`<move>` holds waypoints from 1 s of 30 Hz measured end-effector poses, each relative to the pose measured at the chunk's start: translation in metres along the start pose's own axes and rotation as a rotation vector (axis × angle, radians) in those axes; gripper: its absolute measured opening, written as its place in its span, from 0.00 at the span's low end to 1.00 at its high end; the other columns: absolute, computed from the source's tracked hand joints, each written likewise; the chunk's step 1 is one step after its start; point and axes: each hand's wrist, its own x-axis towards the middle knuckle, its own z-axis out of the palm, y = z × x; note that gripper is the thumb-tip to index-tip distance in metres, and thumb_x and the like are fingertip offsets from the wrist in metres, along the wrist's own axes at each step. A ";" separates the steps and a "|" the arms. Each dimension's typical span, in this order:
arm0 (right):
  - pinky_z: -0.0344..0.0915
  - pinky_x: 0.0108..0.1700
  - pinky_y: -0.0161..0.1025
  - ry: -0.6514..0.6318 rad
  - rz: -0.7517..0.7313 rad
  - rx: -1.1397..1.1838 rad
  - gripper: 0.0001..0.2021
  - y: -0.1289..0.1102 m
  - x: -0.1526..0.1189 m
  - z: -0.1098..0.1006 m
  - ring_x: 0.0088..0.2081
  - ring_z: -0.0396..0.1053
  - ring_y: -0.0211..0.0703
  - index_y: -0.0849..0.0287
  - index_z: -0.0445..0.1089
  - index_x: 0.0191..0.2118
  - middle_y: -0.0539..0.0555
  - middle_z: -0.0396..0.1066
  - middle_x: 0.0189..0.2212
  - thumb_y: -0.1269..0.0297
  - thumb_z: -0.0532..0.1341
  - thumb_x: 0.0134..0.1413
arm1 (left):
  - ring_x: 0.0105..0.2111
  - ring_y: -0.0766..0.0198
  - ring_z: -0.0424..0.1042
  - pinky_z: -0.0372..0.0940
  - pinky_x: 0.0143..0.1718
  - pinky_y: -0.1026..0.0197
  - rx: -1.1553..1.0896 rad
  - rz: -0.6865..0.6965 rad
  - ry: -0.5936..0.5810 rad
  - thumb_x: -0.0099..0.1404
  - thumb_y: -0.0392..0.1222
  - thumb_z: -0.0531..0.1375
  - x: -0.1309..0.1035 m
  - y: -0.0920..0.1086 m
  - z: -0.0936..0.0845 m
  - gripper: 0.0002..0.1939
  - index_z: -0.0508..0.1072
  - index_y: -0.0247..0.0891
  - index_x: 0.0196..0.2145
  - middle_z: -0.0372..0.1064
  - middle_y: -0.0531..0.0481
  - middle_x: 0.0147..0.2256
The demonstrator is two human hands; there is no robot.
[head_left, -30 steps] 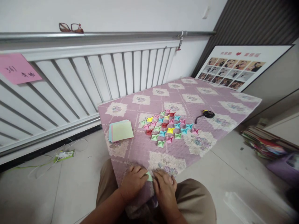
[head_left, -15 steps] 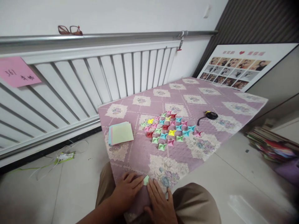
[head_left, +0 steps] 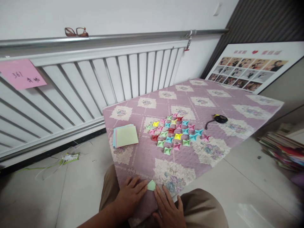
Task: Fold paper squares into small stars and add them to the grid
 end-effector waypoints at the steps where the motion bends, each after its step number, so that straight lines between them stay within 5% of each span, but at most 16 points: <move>1: 0.50 0.54 0.60 -0.017 0.012 0.013 0.29 -0.001 -0.001 0.001 0.60 0.53 0.58 0.49 0.55 0.62 0.50 0.59 0.60 0.60 0.55 0.52 | 0.58 0.54 0.55 0.51 0.56 0.49 -0.003 -0.007 0.005 0.69 0.40 0.51 0.000 0.001 -0.001 0.21 0.59 0.44 0.59 0.57 0.50 0.60; 10: 0.52 0.53 0.62 -0.086 0.102 0.122 0.28 -0.003 -0.006 -0.005 0.57 0.58 0.58 0.45 0.54 0.62 0.51 0.60 0.59 0.61 0.56 0.54 | 0.59 0.53 0.53 0.50 0.57 0.49 -0.030 -0.048 0.008 0.69 0.39 0.51 -0.002 0.007 0.002 0.22 0.59 0.43 0.59 0.57 0.50 0.60; 18: 0.42 0.57 0.62 -0.208 0.197 0.260 0.13 0.008 0.059 -0.044 0.47 0.68 0.52 0.49 0.69 0.47 0.53 0.74 0.44 0.65 0.59 0.56 | 0.58 0.56 0.54 0.51 0.56 0.53 -0.132 -0.119 0.026 0.67 0.33 0.51 -0.001 0.008 0.005 0.22 0.61 0.47 0.58 0.59 0.55 0.59; 25: 0.55 0.50 0.47 -0.300 0.141 0.280 0.10 0.012 0.086 -0.051 0.46 0.67 0.51 0.55 0.72 0.40 0.55 0.73 0.40 0.70 0.62 0.50 | 0.57 0.57 0.55 0.52 0.56 0.51 -0.339 -0.284 0.043 0.60 0.28 0.53 0.006 0.014 0.004 0.26 0.67 0.47 0.54 0.63 0.52 0.55; 30: 0.59 0.42 0.37 -0.318 0.106 0.341 0.06 0.019 0.091 -0.053 0.41 0.68 0.45 0.56 0.71 0.33 0.53 0.72 0.36 0.72 0.61 0.49 | 0.48 0.59 0.65 0.59 0.51 0.54 -0.599 -0.418 0.183 0.58 0.30 0.52 0.019 0.016 -0.006 0.22 0.71 0.43 0.49 0.69 0.49 0.48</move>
